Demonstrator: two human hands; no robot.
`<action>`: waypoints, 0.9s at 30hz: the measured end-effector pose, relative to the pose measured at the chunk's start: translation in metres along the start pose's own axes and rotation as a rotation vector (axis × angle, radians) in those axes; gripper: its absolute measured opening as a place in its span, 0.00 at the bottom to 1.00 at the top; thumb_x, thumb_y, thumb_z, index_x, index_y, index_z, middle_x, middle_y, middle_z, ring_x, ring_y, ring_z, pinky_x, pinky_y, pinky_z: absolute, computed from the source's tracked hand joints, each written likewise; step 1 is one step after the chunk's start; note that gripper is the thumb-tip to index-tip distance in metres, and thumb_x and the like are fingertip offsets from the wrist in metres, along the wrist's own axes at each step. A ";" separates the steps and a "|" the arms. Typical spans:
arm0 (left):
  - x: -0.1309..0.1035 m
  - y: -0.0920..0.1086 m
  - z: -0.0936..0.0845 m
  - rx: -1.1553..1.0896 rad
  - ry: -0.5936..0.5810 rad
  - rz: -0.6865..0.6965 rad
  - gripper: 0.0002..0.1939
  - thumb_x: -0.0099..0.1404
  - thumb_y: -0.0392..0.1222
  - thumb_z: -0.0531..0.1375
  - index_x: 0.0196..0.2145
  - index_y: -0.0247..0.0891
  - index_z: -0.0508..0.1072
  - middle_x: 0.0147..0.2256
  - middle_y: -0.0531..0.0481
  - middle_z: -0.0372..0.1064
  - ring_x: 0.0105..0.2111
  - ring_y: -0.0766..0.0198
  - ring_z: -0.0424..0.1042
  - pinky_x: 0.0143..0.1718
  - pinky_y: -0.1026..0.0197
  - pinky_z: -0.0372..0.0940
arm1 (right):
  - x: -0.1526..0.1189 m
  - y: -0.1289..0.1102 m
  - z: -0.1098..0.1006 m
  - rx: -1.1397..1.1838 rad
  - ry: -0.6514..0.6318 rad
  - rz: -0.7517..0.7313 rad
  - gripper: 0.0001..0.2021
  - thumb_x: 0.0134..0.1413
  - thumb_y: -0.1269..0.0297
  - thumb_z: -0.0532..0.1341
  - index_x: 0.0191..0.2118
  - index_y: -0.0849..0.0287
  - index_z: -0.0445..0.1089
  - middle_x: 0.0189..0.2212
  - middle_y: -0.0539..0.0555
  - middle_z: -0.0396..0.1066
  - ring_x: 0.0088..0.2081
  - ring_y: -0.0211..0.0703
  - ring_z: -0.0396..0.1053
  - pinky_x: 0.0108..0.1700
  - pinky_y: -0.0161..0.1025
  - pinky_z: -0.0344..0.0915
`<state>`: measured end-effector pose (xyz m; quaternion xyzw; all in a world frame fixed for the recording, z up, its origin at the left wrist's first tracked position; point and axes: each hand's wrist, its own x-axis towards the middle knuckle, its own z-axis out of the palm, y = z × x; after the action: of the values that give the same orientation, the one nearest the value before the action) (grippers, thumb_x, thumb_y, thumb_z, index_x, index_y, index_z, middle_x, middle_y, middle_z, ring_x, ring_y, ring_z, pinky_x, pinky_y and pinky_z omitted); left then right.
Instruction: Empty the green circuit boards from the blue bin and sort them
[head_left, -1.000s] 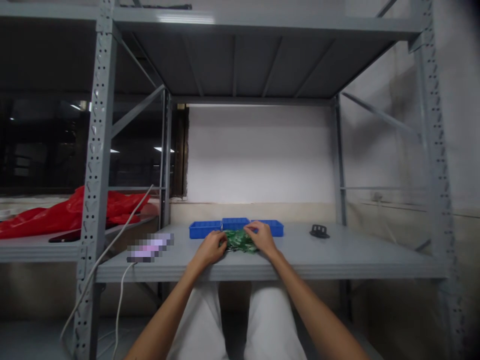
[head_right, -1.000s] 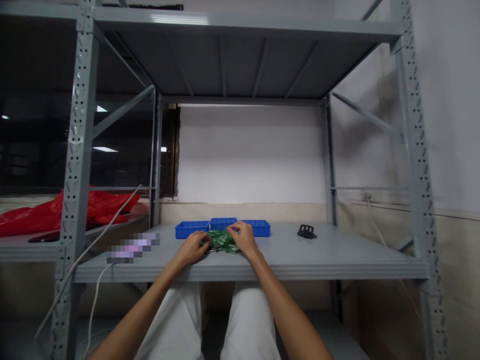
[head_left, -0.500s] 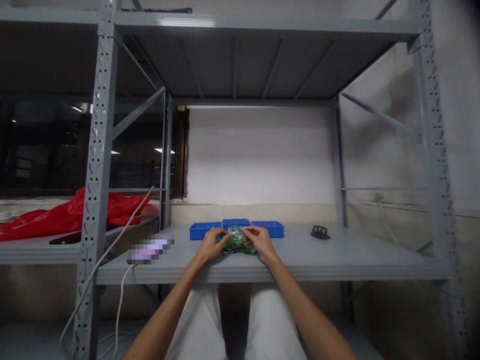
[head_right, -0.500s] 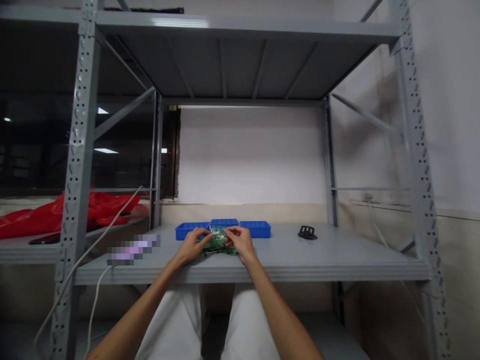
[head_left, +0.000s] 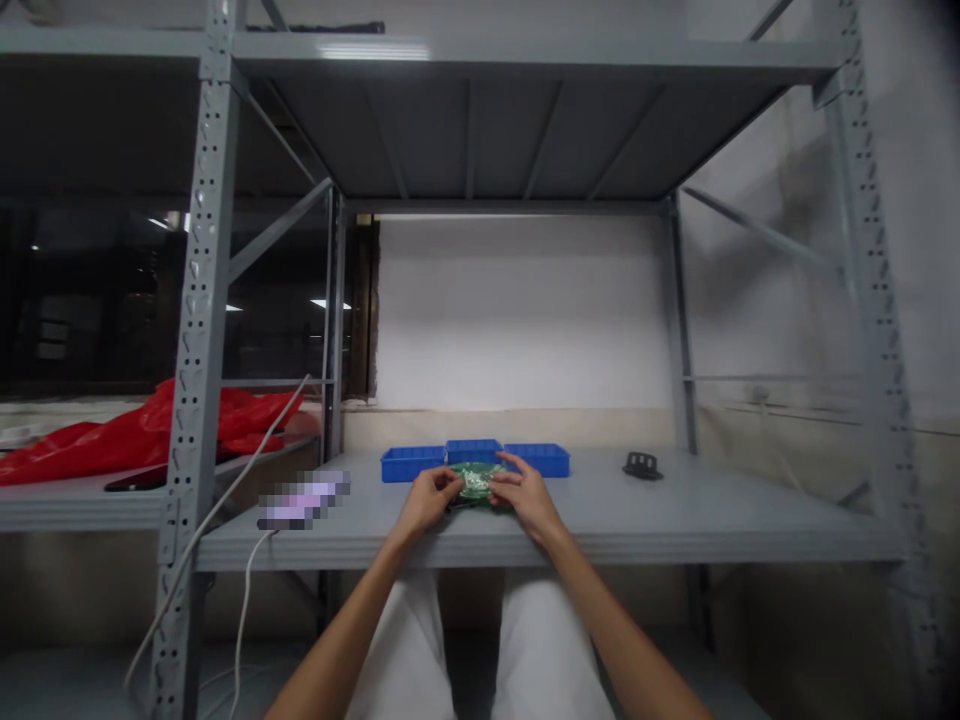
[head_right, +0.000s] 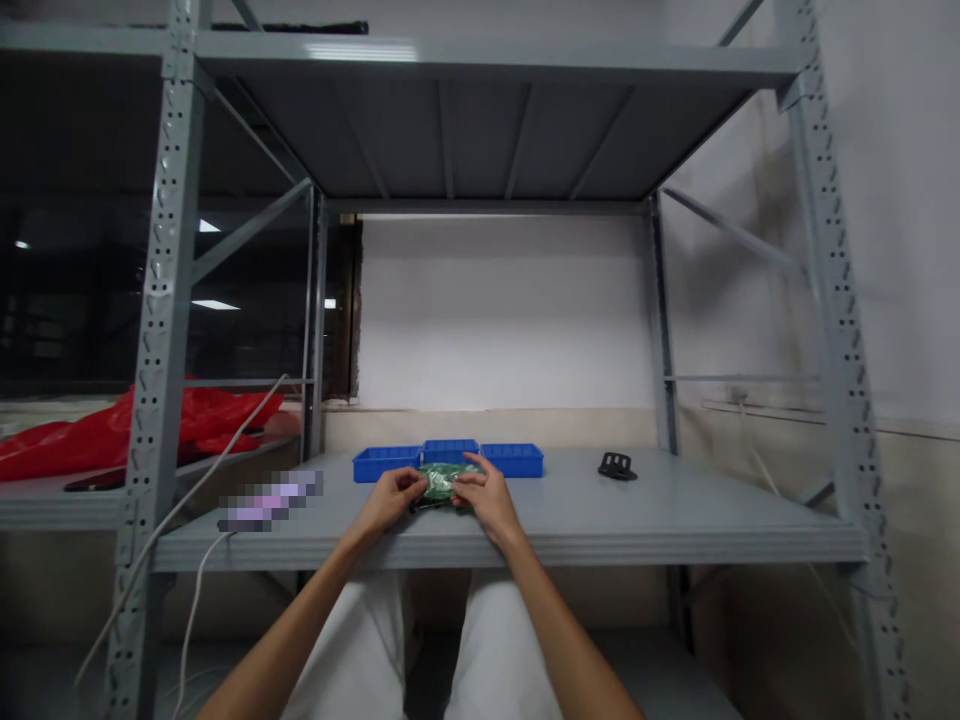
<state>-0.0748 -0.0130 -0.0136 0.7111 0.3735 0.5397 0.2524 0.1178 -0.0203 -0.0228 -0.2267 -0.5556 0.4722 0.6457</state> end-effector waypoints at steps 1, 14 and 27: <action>-0.002 0.001 -0.003 -0.001 -0.006 -0.009 0.19 0.52 0.55 0.63 0.26 0.34 0.70 0.20 0.53 0.65 0.22 0.67 0.61 0.26 0.64 0.54 | 0.001 0.001 0.001 0.000 -0.024 0.018 0.36 0.28 0.63 0.76 0.49 0.60 0.68 0.26 0.47 0.73 0.22 0.38 0.71 0.29 0.37 0.71; -0.010 0.007 -0.009 -0.049 -0.043 -0.086 0.19 0.51 0.55 0.64 0.27 0.34 0.71 0.21 0.54 0.66 0.23 0.68 0.61 0.25 0.66 0.52 | 0.003 0.003 0.001 -0.110 -0.069 -0.025 0.17 0.31 0.60 0.74 0.31 0.63 0.78 0.27 0.53 0.76 0.25 0.37 0.69 0.30 0.36 0.67; -0.012 0.008 -0.011 -0.083 -0.069 -0.077 0.19 0.52 0.54 0.65 0.28 0.33 0.72 0.23 0.51 0.67 0.24 0.67 0.62 0.27 0.65 0.53 | 0.001 -0.001 0.002 -0.077 -0.015 -0.017 0.17 0.29 0.62 0.74 0.31 0.63 0.78 0.27 0.54 0.76 0.25 0.37 0.68 0.29 0.36 0.65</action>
<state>-0.0847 -0.0281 -0.0112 0.7033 0.3690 0.5199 0.3147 0.1164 -0.0205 -0.0212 -0.2432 -0.5803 0.4467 0.6360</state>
